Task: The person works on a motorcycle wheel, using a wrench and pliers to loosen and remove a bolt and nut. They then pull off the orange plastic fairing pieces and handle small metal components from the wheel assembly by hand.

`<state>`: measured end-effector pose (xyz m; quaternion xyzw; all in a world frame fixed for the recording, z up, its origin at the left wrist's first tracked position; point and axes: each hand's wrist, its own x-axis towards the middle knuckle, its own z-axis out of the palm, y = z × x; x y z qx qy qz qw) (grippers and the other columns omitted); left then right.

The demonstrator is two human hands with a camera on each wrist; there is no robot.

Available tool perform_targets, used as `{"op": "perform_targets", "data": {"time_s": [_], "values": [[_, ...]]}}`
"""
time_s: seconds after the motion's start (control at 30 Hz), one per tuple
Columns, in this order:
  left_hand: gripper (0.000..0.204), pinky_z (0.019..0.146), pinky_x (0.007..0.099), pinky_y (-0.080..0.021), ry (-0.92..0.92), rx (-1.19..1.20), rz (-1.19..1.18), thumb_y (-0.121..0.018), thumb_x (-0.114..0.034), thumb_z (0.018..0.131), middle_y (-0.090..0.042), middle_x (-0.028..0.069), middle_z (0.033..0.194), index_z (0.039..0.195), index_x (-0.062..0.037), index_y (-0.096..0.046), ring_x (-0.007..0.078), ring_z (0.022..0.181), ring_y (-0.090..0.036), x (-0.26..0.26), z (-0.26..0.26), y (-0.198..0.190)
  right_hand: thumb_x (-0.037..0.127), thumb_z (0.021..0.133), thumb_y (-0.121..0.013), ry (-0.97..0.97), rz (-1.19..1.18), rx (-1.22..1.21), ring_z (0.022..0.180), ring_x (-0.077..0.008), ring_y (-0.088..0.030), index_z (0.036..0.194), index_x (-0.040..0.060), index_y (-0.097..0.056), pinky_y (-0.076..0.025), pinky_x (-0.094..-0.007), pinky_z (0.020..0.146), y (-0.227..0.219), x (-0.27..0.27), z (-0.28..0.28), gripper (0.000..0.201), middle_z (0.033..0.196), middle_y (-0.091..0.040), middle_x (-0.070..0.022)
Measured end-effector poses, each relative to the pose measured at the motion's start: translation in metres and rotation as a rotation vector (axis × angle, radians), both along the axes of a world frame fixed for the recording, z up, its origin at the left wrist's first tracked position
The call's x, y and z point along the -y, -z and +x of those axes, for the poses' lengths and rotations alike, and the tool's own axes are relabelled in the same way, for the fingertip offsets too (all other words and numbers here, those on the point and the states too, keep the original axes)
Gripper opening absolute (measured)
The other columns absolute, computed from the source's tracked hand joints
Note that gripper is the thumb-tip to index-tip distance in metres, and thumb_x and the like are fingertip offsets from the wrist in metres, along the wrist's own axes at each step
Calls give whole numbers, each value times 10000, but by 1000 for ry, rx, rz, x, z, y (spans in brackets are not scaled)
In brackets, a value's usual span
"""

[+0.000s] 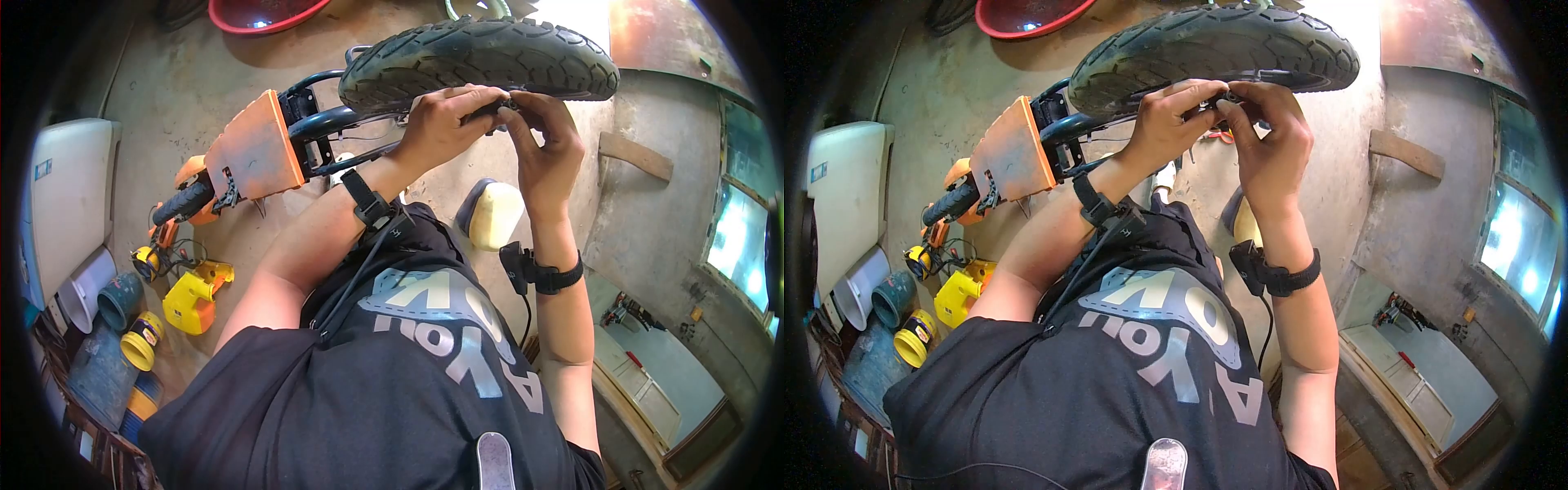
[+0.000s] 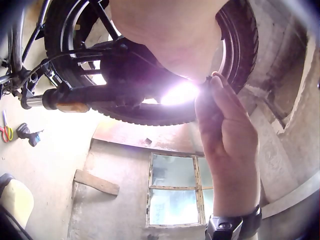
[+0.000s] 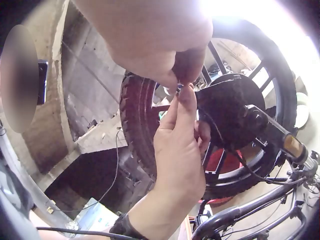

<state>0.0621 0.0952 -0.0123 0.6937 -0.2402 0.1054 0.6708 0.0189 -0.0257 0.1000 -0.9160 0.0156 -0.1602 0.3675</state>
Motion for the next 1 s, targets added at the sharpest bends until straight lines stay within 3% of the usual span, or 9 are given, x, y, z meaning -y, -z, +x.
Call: {"op": "perform_targets", "data": {"time_s": [0.1, 0.37, 0.57, 0.67, 0.73, 0.83, 1.0], "values": [[349, 753, 294, -575, 6, -16, 7, -726, -25, 802, -733, 130, 1088, 1151, -31, -714, 207, 840, -723, 0, 0, 0, -3, 805, -773, 24, -14, -10, 742, -161, -694, 1015, -5, -724, -547, -285, 688, -1, -1, 1, 216, 896, -704, -91], [323, 822, 340, -586, -21, 34, -31, -710, -3, 813, -730, 164, 1084, 1135, -20, -717, 294, 942, -737, 3, 1, 2, 57, 813, -802, 28, 14, -26, 720, -162, -698, 1008, -13, -714, -545, -284, 669, -1, -3, 2, 226, 874, -711, -92], [335, 816, 341, -585, 2, 2, -26, -702, 9, 813, -734, 153, 1075, 1146, -27, -715, 280, 934, -737, 2, 0, 0, 110, 820, -814, 29, -60, 6, 705, -169, -694, 993, -6, -719, -543, -280, 668, -1, -2, 2, 229, 868, -711, -100], [342, 816, 335, -582, 22, 10, -13, -702, 11, 810, -734, 150, 1073, 1151, -24, -712, 273, 936, -737, 0, 1, -1, 150, 808, -830, 107, -115, -99, 696, -169, -687, 998, 7, -729, -539, -279, 663, -5, -3, 2, 258, 878, -709, -103], [341, 818, 333, -581, 22, -7, -12, -700, 15, 810, -734, 152, 1073, 1150, -19, -710, 271, 939, -737, 0, 0, -2, 184, 798, -842, 97, -250, -66, 685, -167, -677, 972, 15, -732, -536, -279, 654, -6, -3, 3, 266, 845, -702, -93], [341, 819, 330, -580, 11, -9, -19, -695, 23, 813, -734, 153, 1075, 1151, -17, -709, 264, 940, -737, 2, 0, 1, 202, 797, -843, 32, -104, -12, 668, -168, -658, 933, 14, -725, -526, -288, 634, -1, -2, 2, 260, 812, -690, -84], [346, 814, 326, -580, 5, 18, -24, -691, 33, 818, -732, 154, 1080, 1160, -20, -708, 248, 932, -738, 1, 0, 0, 204, 808, -826, 63, -161, -55, 659, -182, -649, 988, 26, -725, -515, -296, 624, 0, 0, 1, 272, 823, -684, -85]]}}
